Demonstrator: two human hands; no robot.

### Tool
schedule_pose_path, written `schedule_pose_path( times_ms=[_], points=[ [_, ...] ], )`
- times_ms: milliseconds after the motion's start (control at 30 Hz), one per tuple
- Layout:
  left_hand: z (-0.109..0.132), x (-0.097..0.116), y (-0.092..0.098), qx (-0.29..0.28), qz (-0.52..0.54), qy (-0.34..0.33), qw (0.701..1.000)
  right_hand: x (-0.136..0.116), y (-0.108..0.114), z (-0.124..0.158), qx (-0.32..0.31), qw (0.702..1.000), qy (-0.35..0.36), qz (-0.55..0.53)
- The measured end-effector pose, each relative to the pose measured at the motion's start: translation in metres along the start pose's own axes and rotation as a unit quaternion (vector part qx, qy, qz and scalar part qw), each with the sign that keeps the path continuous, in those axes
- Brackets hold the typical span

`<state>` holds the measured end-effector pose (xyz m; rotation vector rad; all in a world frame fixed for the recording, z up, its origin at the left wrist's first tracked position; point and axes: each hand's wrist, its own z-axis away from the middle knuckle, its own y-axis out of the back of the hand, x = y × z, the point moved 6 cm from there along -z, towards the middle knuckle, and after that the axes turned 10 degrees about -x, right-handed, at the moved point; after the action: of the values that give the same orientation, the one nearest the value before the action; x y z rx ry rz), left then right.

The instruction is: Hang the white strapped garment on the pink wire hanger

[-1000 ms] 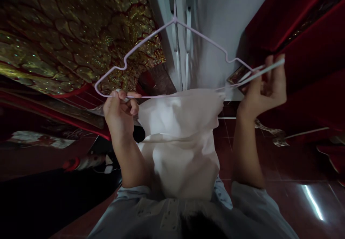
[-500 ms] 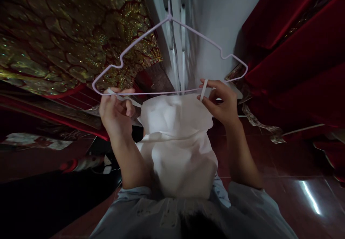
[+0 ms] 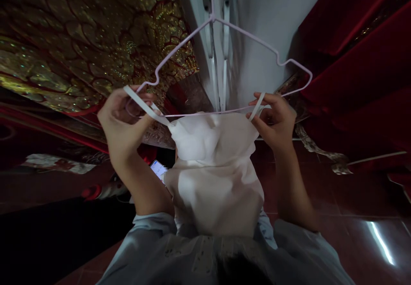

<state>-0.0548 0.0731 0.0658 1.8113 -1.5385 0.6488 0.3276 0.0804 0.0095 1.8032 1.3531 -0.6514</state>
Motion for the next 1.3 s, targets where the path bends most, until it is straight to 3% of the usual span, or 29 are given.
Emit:
schedule_pose_path(
  times_ms=[133, 233, 300, 400, 467, 500, 567, 633, 700, 800, 833, 933, 1033, 1100, 1200, 1300],
  points=[
    [-0.027, 0.020, -0.012, -0.085, -0.118, -0.040, 0.989, -0.002, -0.003, 0.006, 0.014, 1.000, 0.015, -0.003],
    [-0.035, 0.023, -0.020, -0.132, -0.141, -0.049, 0.980, -0.002, -0.007, 0.006, 0.007, 1.000, 0.018, -0.018],
    [-0.033, 0.019, -0.019, -0.089, -0.106, -0.038, 0.990, -0.003, -0.007, 0.006, 0.012, 0.999, 0.021, -0.022],
    [-0.017, 0.004, -0.012, 0.076, 0.007, 0.015, 0.997, -0.006, -0.006, 0.007, 0.019, 0.999, 0.026, -0.022],
    [0.000, -0.010, -0.014, 0.187, 0.117, 0.058, 0.974, -0.010, -0.010, 0.010, 0.005, 1.000, 0.012, -0.019],
    [0.008, -0.017, -0.019, 0.216, 0.172, 0.079, 0.958, -0.012, -0.013, 0.012, -0.008, 1.000, 0.002, -0.015],
    [0.021, -0.026, -0.034, 0.224, 0.252, 0.112, 0.935, -0.015, -0.020, 0.015, -0.038, 0.999, -0.010, -0.002],
    [0.029, -0.027, -0.049, 0.197, 0.266, 0.132, 0.934, -0.017, -0.017, 0.015, -0.034, 0.999, 0.004, 0.020],
    [0.033, -0.025, -0.055, 0.187, 0.242, 0.137, 0.942, -0.014, 0.007, 0.011, 0.060, 0.996, 0.048, 0.038],
    [0.034, -0.019, -0.052, 0.200, 0.227, 0.120, 0.946, -0.003, 0.063, 0.006, 0.273, 0.953, 0.124, 0.041],
    [0.033, -0.018, -0.049, 0.201, 0.230, 0.115, 0.945, 0.002, 0.076, 0.001, 0.290, 0.948, 0.128, 0.038],
    [0.031, -0.019, -0.046, 0.185, 0.233, 0.122, 0.947, 0.007, 0.088, -0.021, 0.219, 0.972, 0.086, 0.022],
    [0.034, -0.025, -0.049, 0.181, 0.235, 0.136, 0.945, -0.009, 0.068, -0.040, 0.101, 0.994, 0.031, 0.035],
    [0.036, -0.028, -0.052, 0.182, 0.244, 0.127, 0.944, -0.026, 0.055, -0.049, 0.065, 0.995, 0.028, 0.071],
    [0.037, -0.031, -0.055, 0.160, 0.244, 0.118, 0.949, -0.051, 0.049, -0.058, 0.065, 0.984, 0.089, 0.143],
    [0.038, -0.033, -0.053, 0.150, 0.228, 0.123, 0.954, -0.077, 0.047, -0.044, 0.128, 0.954, 0.210, 0.173]
  ],
)
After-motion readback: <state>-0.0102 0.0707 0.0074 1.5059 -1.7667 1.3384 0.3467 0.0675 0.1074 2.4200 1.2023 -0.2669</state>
